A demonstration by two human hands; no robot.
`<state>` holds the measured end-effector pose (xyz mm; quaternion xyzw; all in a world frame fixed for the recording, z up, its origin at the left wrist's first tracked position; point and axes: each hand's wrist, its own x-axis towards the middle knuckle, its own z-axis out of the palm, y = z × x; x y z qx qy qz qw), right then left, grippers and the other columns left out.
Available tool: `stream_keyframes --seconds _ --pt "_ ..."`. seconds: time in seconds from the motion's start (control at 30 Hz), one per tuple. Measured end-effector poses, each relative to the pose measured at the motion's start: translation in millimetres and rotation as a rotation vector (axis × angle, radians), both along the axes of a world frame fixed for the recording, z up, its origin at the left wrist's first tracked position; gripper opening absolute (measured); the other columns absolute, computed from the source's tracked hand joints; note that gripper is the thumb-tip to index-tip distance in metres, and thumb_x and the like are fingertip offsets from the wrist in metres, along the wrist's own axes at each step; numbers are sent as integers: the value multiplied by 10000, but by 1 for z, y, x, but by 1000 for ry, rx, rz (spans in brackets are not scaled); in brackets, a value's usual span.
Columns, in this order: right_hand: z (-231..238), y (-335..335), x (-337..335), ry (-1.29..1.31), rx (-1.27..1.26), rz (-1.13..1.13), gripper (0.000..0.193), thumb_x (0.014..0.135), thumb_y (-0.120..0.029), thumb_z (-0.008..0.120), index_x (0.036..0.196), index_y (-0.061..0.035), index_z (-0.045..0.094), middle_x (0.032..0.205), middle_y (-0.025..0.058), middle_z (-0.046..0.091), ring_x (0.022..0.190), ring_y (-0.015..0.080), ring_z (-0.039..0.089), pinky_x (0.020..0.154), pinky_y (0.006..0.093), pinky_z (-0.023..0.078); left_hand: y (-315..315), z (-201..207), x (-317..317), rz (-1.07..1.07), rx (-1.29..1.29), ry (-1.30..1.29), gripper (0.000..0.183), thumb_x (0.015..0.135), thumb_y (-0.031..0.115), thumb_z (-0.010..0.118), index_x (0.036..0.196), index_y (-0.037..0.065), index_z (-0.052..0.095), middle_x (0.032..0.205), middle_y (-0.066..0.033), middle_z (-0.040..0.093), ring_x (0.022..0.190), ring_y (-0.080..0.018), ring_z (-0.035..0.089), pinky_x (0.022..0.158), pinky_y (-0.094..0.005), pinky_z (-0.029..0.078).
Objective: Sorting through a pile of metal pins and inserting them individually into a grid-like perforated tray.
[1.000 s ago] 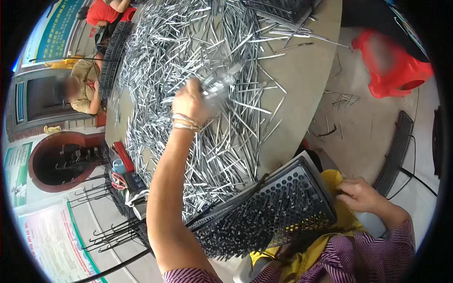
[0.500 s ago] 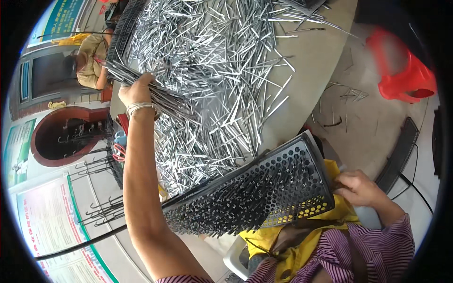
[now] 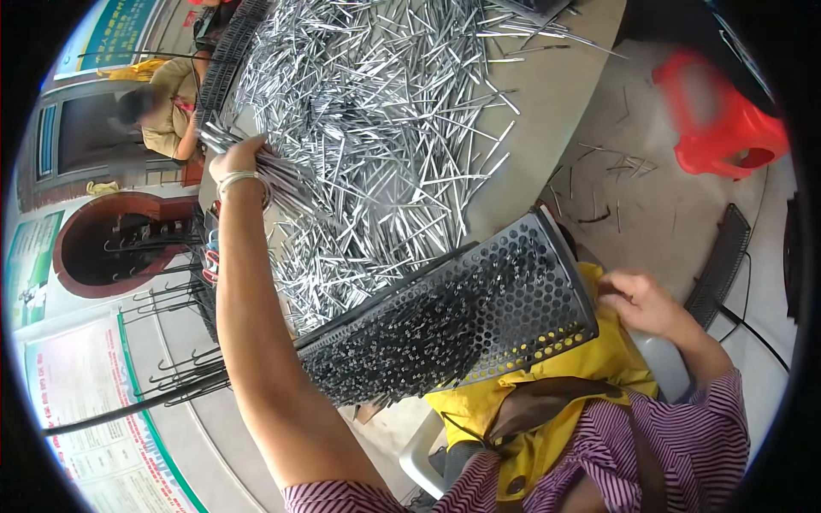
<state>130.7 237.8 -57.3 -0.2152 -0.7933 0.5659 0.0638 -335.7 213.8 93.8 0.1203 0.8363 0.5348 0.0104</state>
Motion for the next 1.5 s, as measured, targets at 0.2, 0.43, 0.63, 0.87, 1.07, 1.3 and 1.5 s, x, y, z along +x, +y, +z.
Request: stream_keyframes --seconds 0.2,0.43,0.63,0.87,1.07,1.3,1.5 --pt "10 6 5 229 -396 -591 145 848 -47 489 963 27 540 795 84 603 678 104 570 577 228 470 -19 44 -13 -262 194 -456 75 729 -26 558 726 -70 497 638 -148 550 524 -242 551 498 -351 488" --pt "92 -4 -23 471 -245 -429 217 851 -45 478 1046 51 489 877 132 592 722 145 582 629 253 490 -50 87 65 -659 360 -696 98 775 32 546 698 -18 511 639 -125 533 615 -241 533 645 -370 482" --pt "118 -46 -75 661 -666 -280 523 770 9 571 1225 64 320 1065 225 528 934 271 567 826 346 467 -93 75 165 -775 388 -767 133 784 92 547 682 8 528 626 -116 557 573 -222 551 591 -350 484" --pt "111 -96 -104 770 -994 -133 626 810 -226 599 1205 116 254 923 154 556 731 194 576 656 302 476 -167 15 260 -790 360 -765 276 671 41 614 915 -66 542 622 -114 567 524 -216 567 512 -311 491" --pt "100 -107 -110 802 -1150 -124 174 823 -155 567 867 5 512 833 165 585 757 239 601 689 342 509 -210 -31 301 -811 342 -994 247 623 -23 635 824 3 494 577 -110 515 463 -243 514 474 -370 463" --pt "99 -120 -110 527 -1243 -63 163 874 -164 476 882 -2 493 582 3 467 456 81 420 397 227 373 -237 -60 326 -903 379 -1094 194 635 -11 640 776 0 508 587 -99 538 492 -208 551 487 -319 477" --pt "104 -117 -127 432 -1249 -89 219 904 -201 409 862 8 461 495 -61 274 405 52 258 356 202 224 -249 -64 329 -845 419 -1061 256 636 -26 615 865 -21 501 577 -111 507 477 -239 517 479 -362 464"
